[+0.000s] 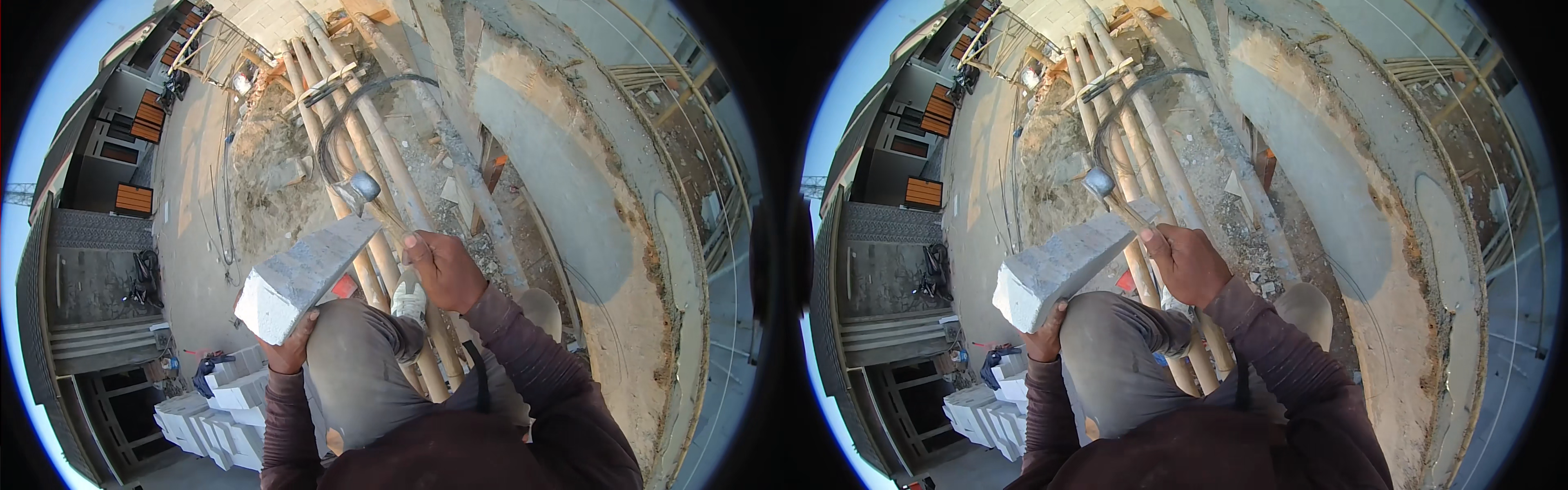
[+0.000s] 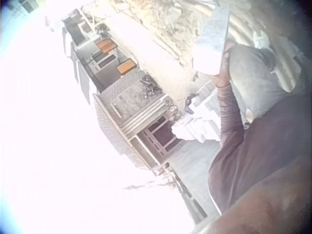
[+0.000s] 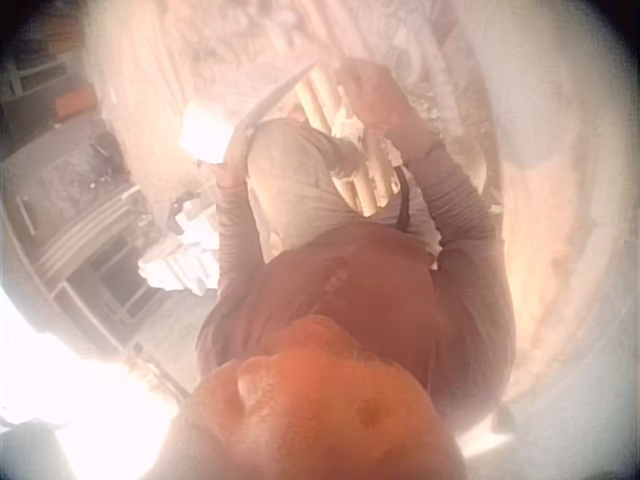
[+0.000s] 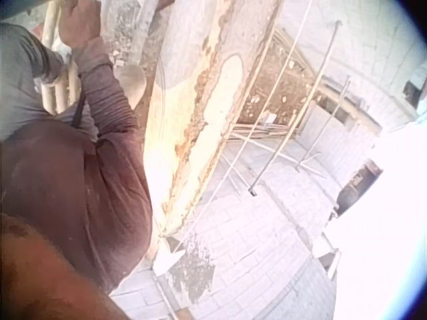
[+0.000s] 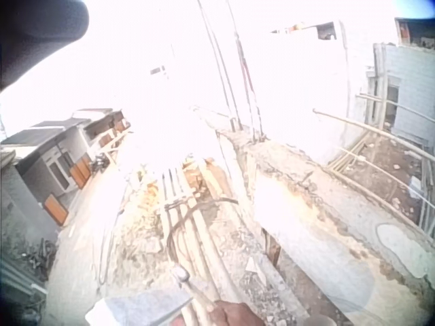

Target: The person holds a lightweight concrete block and uses an axe to chip and shape its edges while standing on a scaffold. The person then places the block onto a wall and continues to trim the edges to fit the structure.

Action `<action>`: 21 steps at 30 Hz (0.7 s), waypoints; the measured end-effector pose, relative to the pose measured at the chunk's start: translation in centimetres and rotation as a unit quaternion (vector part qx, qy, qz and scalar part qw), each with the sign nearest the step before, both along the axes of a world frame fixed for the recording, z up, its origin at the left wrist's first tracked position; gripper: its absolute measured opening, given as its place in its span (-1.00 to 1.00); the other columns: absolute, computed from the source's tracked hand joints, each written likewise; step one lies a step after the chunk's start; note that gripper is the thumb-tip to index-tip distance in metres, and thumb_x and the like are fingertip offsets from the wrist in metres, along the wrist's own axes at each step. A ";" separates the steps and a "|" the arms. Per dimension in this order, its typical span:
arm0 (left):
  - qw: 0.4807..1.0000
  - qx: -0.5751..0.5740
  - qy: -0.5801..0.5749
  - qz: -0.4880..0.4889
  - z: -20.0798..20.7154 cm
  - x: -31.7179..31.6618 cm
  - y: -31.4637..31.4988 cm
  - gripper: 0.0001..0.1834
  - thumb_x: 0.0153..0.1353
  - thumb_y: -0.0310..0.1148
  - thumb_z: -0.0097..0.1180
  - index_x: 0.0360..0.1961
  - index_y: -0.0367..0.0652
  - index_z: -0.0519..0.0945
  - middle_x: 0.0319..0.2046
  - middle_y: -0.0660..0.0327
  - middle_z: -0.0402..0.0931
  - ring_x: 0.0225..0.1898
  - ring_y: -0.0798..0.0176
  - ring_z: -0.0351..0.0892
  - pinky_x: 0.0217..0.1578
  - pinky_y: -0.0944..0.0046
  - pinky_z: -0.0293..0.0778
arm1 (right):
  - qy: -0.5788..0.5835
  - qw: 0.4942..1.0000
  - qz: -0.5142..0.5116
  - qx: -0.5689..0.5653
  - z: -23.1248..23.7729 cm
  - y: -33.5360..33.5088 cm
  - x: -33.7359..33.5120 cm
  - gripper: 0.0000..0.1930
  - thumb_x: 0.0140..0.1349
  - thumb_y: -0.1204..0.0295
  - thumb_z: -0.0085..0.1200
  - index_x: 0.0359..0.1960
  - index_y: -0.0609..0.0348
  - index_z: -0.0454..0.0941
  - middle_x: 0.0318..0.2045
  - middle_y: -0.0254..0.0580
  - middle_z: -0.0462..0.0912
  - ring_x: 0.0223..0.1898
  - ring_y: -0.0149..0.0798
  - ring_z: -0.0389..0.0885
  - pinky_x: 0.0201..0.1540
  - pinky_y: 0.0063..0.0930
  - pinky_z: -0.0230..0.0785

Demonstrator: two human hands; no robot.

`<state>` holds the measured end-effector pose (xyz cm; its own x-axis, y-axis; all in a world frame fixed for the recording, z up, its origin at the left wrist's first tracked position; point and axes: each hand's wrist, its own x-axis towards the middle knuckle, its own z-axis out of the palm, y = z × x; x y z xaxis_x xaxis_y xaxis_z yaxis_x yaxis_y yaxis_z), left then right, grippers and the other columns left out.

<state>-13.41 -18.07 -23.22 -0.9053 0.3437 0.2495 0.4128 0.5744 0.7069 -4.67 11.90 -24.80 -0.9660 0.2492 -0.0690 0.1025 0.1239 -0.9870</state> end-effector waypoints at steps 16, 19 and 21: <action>0.995 -0.037 0.083 -0.043 -0.6 -0.3 0.3 -0.28 0.01 -0.11 0.49 0.14 -0.24 0.50 0.03 0.08 0.56 0.13 0.02 0.48 0.18 0.01 0.34 | 0.104 0.994 -0.026 -0.033 5.7 -1.3 -0.4 -0.55 0.47 0.11 -0.15 -0.16 0.34 0.53 -0.51 0.24 0.60 -0.37 0.28 0.63 -0.28 0.09 0.39; 0.999 0.003 0.029 -0.039 -1.0 -0.1 0.7 -0.29 0.02 -0.12 0.49 0.12 -0.26 0.50 0.01 0.09 0.57 0.11 0.06 0.50 0.14 0.05 0.38 | -0.046 0.971 0.039 0.232 -1.8 -3.0 -2.1 -0.52 0.50 0.09 -0.20 -0.29 0.35 0.50 -0.58 0.11 0.52 -0.52 0.12 0.47 -0.36 -0.12 0.36; 0.993 0.089 0.066 -0.051 -0.6 -0.7 3.5 -0.30 0.01 -0.14 0.49 0.11 -0.27 0.51 0.00 0.09 0.58 0.07 0.07 0.52 0.12 0.06 0.41 | -0.035 0.985 0.030 0.164 -2.5 -0.7 -2.8 -0.50 0.50 0.08 -0.21 -0.28 0.35 0.51 -0.54 0.19 0.56 -0.44 0.22 0.53 -0.31 -0.04 0.38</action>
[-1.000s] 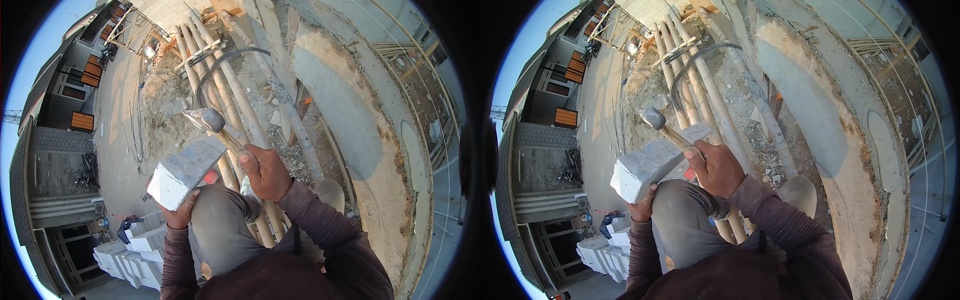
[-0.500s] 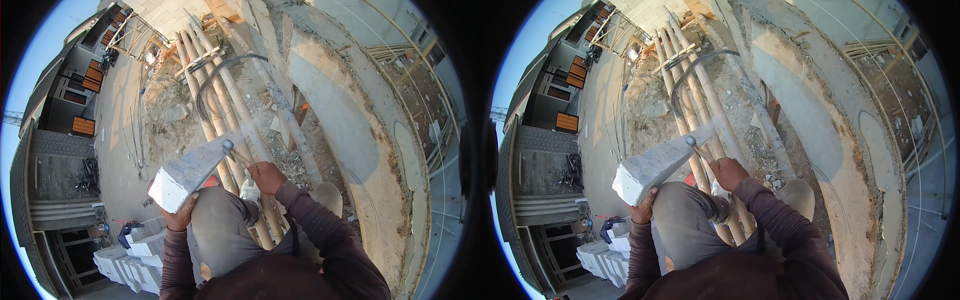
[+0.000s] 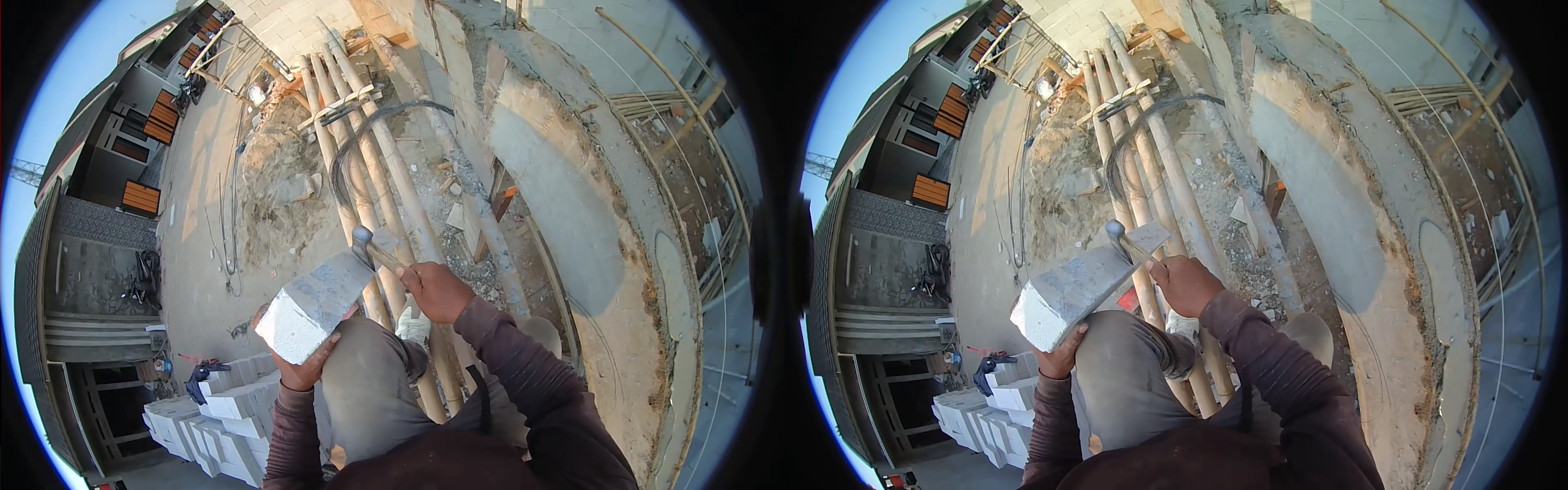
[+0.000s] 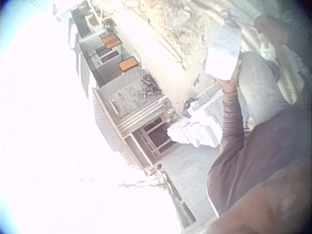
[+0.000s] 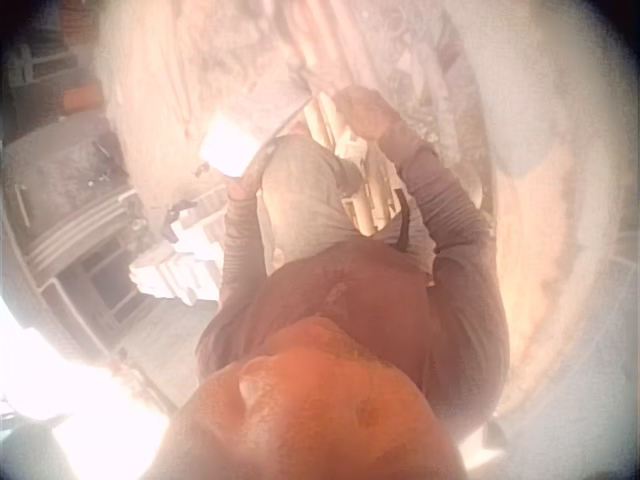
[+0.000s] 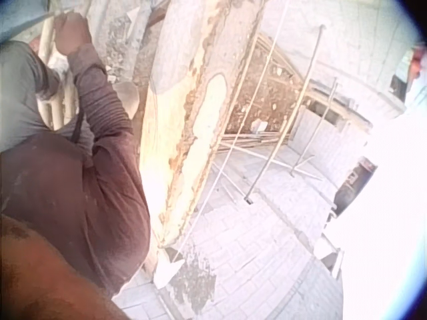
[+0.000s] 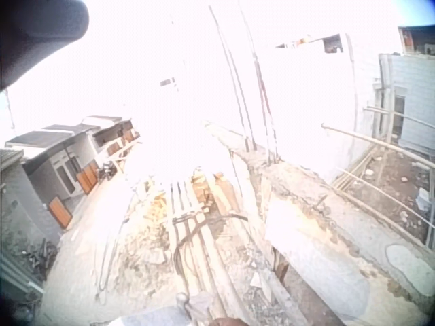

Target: The person holds a lightweight concrete block and uses an axe to chip and shape its edges while standing on a scaffold. The person then places the block onto a wall and continues to trim the edges to fit the structure.

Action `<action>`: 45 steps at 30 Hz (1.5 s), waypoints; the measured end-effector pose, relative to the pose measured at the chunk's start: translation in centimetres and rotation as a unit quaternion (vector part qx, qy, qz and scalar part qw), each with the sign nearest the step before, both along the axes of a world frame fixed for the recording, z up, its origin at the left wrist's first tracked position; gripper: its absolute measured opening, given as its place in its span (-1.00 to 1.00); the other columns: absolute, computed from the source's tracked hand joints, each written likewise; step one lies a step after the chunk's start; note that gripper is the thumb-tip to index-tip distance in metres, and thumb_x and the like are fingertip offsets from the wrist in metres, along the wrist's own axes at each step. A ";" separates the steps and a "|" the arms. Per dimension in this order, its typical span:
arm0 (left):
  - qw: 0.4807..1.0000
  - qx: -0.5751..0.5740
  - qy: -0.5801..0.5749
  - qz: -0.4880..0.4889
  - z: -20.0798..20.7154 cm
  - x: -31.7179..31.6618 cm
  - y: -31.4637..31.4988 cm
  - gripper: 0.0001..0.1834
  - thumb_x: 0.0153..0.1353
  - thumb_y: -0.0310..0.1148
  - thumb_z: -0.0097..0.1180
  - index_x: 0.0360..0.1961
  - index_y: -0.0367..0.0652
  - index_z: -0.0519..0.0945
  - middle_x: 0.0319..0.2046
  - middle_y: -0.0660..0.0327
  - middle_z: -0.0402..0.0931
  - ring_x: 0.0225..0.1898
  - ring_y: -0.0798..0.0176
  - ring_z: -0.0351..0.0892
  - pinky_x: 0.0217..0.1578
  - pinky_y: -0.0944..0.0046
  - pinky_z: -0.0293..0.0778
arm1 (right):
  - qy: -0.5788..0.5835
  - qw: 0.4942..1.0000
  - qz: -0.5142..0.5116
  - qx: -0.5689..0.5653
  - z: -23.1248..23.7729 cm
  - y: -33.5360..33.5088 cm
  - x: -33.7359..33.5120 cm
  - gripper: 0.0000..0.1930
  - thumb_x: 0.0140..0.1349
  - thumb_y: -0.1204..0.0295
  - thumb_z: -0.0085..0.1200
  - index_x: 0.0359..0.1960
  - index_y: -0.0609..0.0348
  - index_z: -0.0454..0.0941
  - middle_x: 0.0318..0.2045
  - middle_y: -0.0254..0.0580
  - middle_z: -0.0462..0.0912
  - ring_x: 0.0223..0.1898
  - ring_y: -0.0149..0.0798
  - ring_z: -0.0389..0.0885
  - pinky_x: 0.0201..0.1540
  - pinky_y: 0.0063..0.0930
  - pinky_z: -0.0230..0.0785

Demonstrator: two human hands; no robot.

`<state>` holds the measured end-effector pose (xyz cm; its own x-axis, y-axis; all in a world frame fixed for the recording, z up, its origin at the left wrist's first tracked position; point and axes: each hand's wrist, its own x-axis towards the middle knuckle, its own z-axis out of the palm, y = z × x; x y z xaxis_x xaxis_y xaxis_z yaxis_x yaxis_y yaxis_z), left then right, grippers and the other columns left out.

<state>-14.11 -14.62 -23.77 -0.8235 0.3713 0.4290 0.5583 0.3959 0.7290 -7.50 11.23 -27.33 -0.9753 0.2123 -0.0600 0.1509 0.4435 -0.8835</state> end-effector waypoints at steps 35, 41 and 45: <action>0.981 0.097 -0.144 -0.086 5.9 -12.2 1.5 -0.05 0.03 -0.24 0.52 0.24 -0.24 0.07 0.11 0.01 0.38 0.15 0.16 0.46 0.08 0.15 0.52 | 0.153 0.988 -0.027 0.013 0.0 -0.1 -3.5 -0.58 0.52 0.14 -0.18 -0.14 0.35 0.45 -0.65 -0.27 0.42 -0.66 -0.41 0.39 -0.61 -0.43 0.23; 0.983 0.102 -0.131 -0.083 5.9 -11.1 0.9 -0.08 0.04 -0.33 0.51 0.24 -0.22 0.07 0.10 0.04 0.39 0.15 0.18 0.46 0.09 0.17 0.52 | 0.264 0.960 -0.056 -0.073 10.7 -2.7 -2.1 -0.60 0.48 0.16 -0.10 -0.27 0.37 0.40 -0.52 0.26 0.55 -0.47 0.32 0.53 -0.44 -0.08 0.35; 0.972 0.127 -0.176 -0.091 5.5 -10.6 0.5 -0.10 0.04 -0.36 0.50 0.23 -0.21 0.08 0.09 0.05 0.39 0.15 0.20 0.46 0.09 0.17 0.51 | 0.064 0.993 0.016 0.097 6.2 -1.3 -2.6 -0.65 0.46 0.22 -0.05 -0.25 0.35 0.39 -0.59 0.21 0.51 -0.53 0.31 0.51 -0.52 -0.12 0.32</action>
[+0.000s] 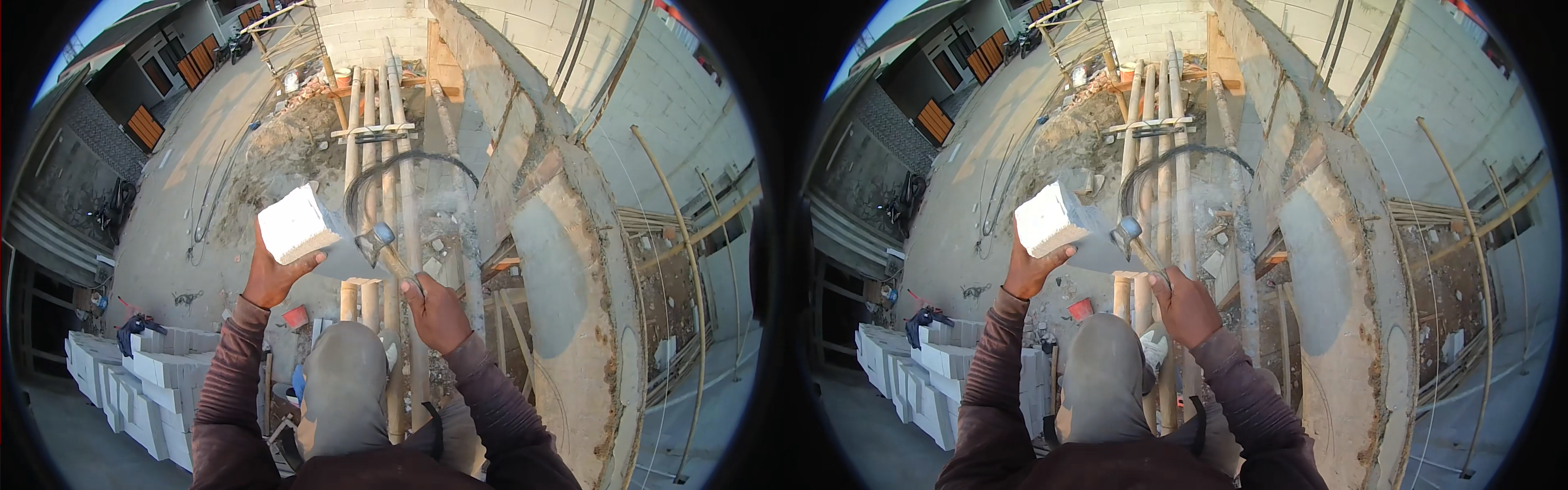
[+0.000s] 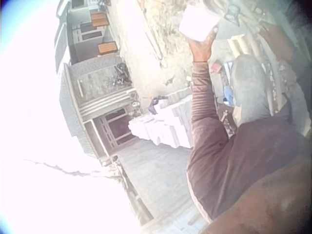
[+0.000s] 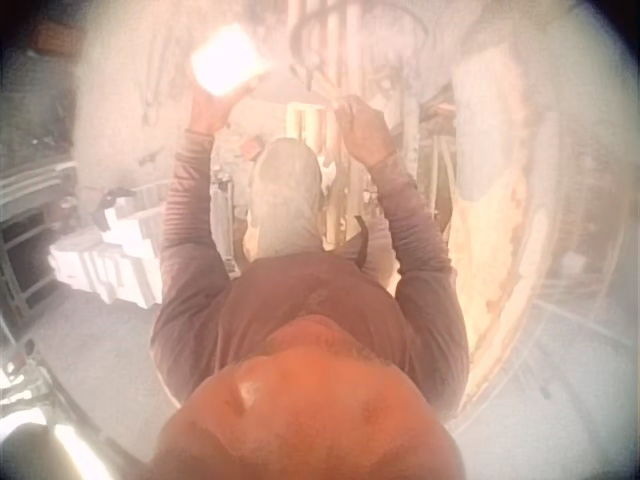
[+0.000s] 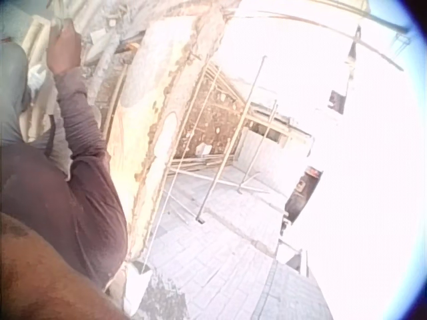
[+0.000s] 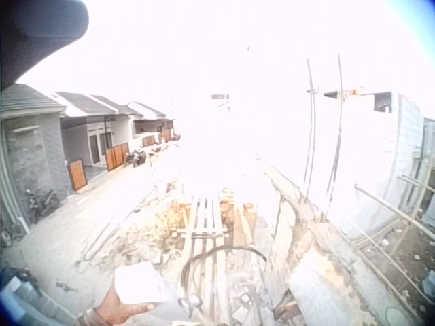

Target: The person holds a lightweight concrete block and uses an axe to chip and shape its edges while standing on a scaffold. The person then places the block onto a wall and continues to trim the edges to fit the structure.

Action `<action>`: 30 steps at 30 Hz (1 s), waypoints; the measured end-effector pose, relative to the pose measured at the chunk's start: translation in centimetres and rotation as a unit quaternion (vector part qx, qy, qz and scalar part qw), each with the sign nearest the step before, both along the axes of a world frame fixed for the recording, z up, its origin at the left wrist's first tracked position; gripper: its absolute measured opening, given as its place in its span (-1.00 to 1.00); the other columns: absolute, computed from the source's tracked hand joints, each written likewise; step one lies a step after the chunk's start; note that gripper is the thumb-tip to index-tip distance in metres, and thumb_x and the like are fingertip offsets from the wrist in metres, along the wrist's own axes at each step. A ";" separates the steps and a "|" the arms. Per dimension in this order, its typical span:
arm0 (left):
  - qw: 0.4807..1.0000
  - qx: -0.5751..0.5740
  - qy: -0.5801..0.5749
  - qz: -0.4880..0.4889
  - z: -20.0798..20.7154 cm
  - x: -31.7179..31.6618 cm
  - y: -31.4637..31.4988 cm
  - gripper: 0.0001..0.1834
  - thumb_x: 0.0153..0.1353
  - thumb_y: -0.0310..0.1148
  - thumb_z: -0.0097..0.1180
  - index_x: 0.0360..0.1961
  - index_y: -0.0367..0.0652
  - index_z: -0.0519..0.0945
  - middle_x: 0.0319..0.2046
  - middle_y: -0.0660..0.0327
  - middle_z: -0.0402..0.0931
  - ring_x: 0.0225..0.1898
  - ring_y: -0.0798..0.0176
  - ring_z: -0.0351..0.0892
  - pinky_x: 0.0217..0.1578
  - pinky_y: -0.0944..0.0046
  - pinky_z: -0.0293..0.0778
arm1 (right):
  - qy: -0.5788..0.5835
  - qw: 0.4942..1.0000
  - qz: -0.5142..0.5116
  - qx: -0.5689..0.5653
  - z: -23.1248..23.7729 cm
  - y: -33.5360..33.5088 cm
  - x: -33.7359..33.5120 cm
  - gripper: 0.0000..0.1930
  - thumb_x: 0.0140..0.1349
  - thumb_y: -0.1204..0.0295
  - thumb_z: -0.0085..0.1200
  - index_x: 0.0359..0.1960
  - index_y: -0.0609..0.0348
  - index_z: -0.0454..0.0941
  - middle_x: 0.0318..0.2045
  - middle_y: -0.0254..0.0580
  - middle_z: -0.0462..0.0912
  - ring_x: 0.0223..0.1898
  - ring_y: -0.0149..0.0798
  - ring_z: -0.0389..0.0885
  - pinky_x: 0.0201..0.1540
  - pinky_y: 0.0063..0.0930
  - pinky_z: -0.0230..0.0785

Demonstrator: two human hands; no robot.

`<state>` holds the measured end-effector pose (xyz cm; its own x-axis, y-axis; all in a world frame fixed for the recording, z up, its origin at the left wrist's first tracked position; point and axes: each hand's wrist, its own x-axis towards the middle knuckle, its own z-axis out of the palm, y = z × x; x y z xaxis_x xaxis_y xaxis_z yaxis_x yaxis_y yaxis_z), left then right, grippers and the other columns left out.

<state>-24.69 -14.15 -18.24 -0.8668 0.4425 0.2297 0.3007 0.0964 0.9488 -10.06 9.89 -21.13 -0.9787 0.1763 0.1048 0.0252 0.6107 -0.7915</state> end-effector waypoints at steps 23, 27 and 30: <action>0.991 -0.123 -0.015 0.058 -2.2 4.5 -4.2 -0.12 -0.01 -0.32 0.54 0.20 -0.29 0.18 0.01 0.09 0.46 0.04 0.22 0.50 0.04 0.21 0.49 | 0.064 0.994 0.012 -0.089 0.8 -2.6 1.2 -0.68 0.39 0.20 0.05 -0.18 0.28 0.45 -0.59 0.18 0.52 -0.52 0.29 0.54 -0.49 0.01 0.32; 0.992 -0.102 0.012 0.077 -2.7 4.9 -5.0 -0.09 -0.04 -0.30 0.56 0.20 -0.29 0.18 -0.01 0.10 0.47 0.00 0.23 0.50 0.03 0.22 0.49 | 0.138 0.978 0.002 -0.155 5.9 -2.3 2.4 -0.71 0.37 0.26 0.10 -0.19 0.29 0.45 -0.58 0.17 0.53 -0.49 0.27 0.57 -0.46 0.00 0.35; 0.989 -0.116 -0.026 0.085 -2.8 5.1 -5.4 -0.09 -0.04 -0.30 0.56 0.20 -0.29 0.17 0.00 0.08 0.47 0.02 0.23 0.49 0.03 0.22 0.49 | 0.253 0.952 0.007 -0.172 4.4 -3.8 3.8 -0.74 0.36 0.30 0.10 -0.25 0.29 0.45 -0.56 0.18 0.55 -0.42 0.25 0.60 -0.43 -0.01 0.39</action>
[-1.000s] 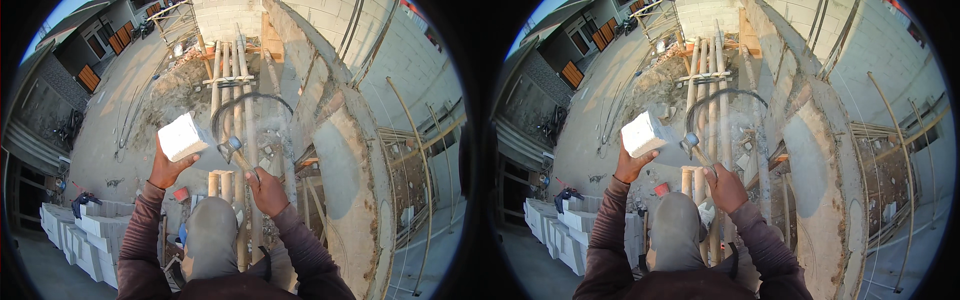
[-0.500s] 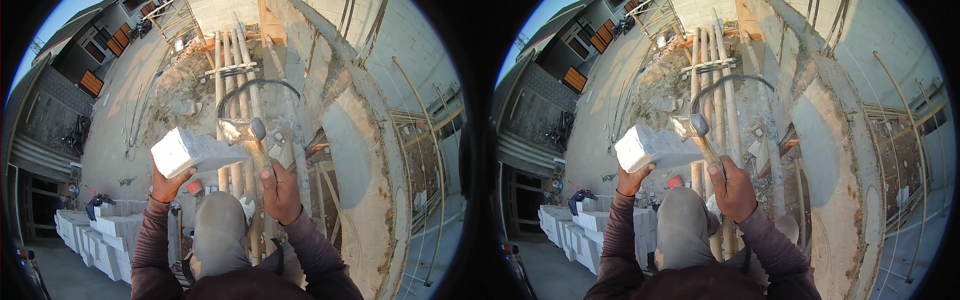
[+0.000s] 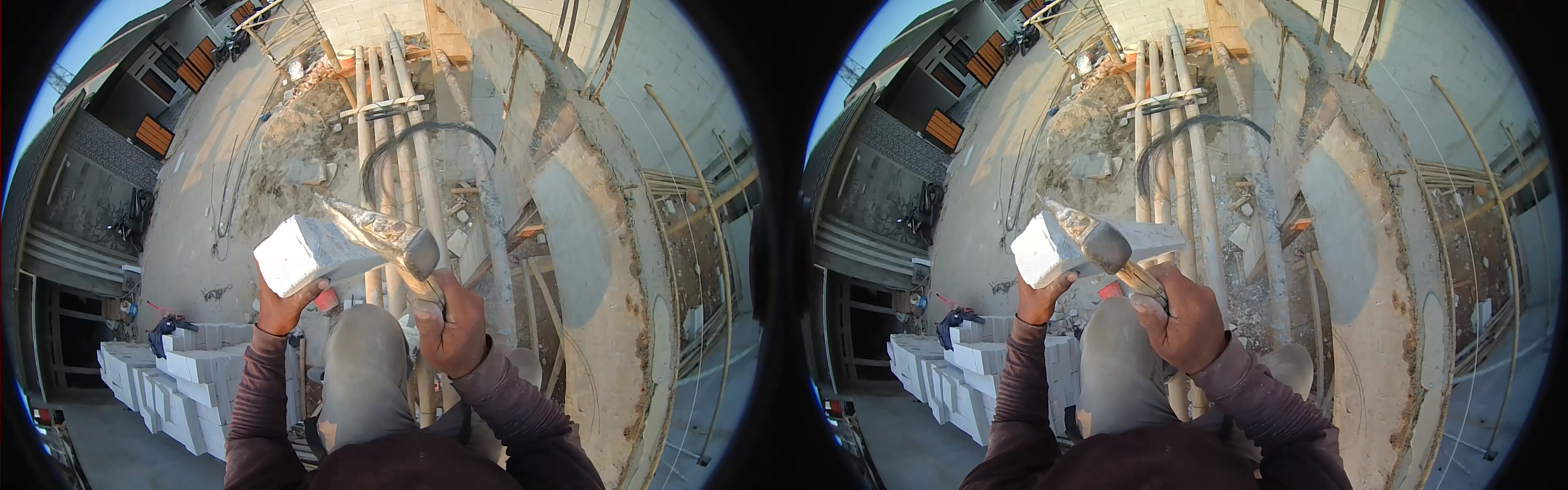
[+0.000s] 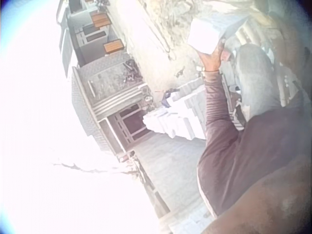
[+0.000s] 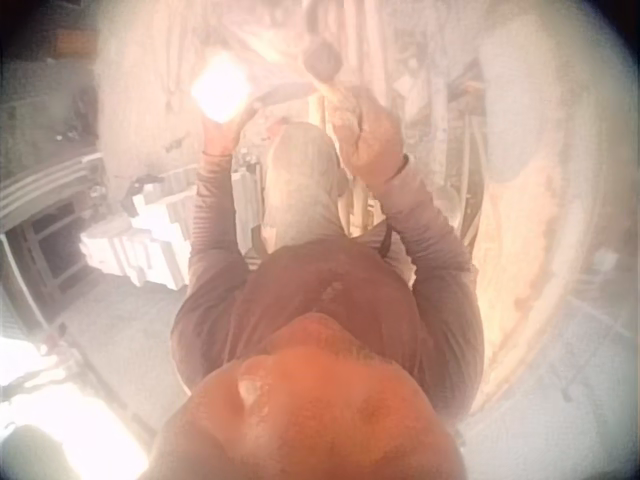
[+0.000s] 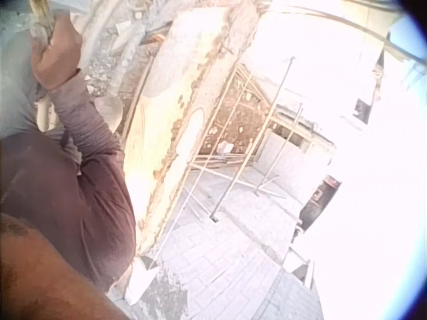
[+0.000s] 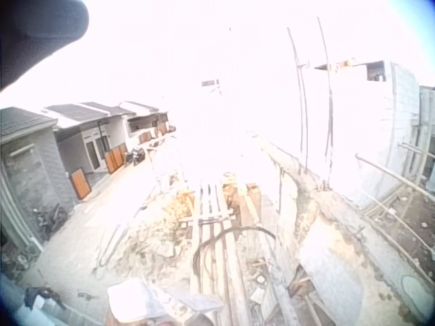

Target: The person holds a lightweight concrete block and uses an axe to chip and shape its edges while standing on a scaffold. The person then places the block onto a wall and continues to trim the edges to fit the structure.

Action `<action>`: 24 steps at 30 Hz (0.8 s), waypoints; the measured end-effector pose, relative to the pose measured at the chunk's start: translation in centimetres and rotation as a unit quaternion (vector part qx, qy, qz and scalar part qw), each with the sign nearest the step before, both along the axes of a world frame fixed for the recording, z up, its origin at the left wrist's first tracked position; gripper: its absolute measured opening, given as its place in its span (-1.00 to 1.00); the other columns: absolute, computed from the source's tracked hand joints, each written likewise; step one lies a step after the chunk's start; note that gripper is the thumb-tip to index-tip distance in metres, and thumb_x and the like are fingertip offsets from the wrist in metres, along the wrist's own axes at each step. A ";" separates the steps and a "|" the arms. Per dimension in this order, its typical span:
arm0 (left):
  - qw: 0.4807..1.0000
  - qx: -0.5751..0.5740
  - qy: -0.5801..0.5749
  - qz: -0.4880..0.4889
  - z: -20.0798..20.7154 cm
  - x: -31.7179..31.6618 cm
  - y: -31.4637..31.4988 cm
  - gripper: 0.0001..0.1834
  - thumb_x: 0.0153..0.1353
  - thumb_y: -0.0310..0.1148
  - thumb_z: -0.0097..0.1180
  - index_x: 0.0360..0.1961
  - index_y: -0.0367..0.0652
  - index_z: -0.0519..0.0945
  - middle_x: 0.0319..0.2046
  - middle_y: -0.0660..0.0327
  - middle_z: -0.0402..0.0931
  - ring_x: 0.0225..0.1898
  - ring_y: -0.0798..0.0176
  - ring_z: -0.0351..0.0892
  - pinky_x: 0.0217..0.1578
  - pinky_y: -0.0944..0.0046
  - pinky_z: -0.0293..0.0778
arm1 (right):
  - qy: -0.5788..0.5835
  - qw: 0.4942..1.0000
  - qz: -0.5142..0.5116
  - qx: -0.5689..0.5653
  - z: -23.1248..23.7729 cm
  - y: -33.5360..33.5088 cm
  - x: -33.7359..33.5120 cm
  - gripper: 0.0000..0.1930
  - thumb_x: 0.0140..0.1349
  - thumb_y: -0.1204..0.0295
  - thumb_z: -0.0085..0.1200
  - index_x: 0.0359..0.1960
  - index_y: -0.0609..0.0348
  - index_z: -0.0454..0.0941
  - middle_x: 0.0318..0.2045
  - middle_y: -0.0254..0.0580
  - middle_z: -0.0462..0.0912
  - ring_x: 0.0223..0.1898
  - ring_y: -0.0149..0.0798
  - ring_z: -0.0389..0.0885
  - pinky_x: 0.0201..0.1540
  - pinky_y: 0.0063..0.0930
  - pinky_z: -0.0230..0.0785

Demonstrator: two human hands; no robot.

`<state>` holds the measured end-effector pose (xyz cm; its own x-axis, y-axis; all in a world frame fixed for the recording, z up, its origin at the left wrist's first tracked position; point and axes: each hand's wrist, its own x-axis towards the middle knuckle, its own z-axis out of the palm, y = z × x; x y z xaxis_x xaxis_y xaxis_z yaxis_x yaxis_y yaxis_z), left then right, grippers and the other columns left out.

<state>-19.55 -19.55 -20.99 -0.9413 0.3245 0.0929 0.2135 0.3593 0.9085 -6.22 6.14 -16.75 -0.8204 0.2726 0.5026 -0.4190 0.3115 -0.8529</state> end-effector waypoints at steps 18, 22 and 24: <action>1.000 -0.013 0.015 -0.001 -0.3 1.1 0.3 -0.19 -0.02 -0.26 0.55 0.15 -0.35 0.34 -0.02 0.10 0.53 0.00 0.20 0.54 0.04 0.20 0.48 | -0.185 0.977 0.040 0.098 -3.5 0.8 -2.5 -0.66 0.38 0.17 0.06 -0.19 0.28 0.46 -0.60 0.17 0.55 -0.48 0.25 0.59 -0.45 0.06 0.37; 1.000 -0.005 0.011 0.016 0.0 1.7 -0.1 -0.16 -0.05 -0.21 0.58 0.15 -0.35 0.35 -0.02 0.11 0.53 0.00 0.19 0.53 0.06 0.18 0.47 | -0.084 0.996 0.020 -0.009 -2.1 0.3 -0.6 -0.64 0.37 0.17 0.07 -0.15 0.29 0.47 -0.62 0.15 0.55 -0.48 0.24 0.60 -0.44 0.06 0.38; 0.999 -0.025 -0.004 0.023 -0.3 1.5 -0.3 -0.14 -0.06 -0.19 0.58 0.16 -0.35 0.35 -0.02 0.11 0.53 0.01 0.19 0.52 0.07 0.18 0.46 | -0.191 0.974 0.011 0.121 -5.3 -0.5 -0.4 -0.63 0.37 0.14 0.06 -0.14 0.27 0.48 -0.61 0.15 0.56 -0.47 0.24 0.61 -0.43 0.06 0.40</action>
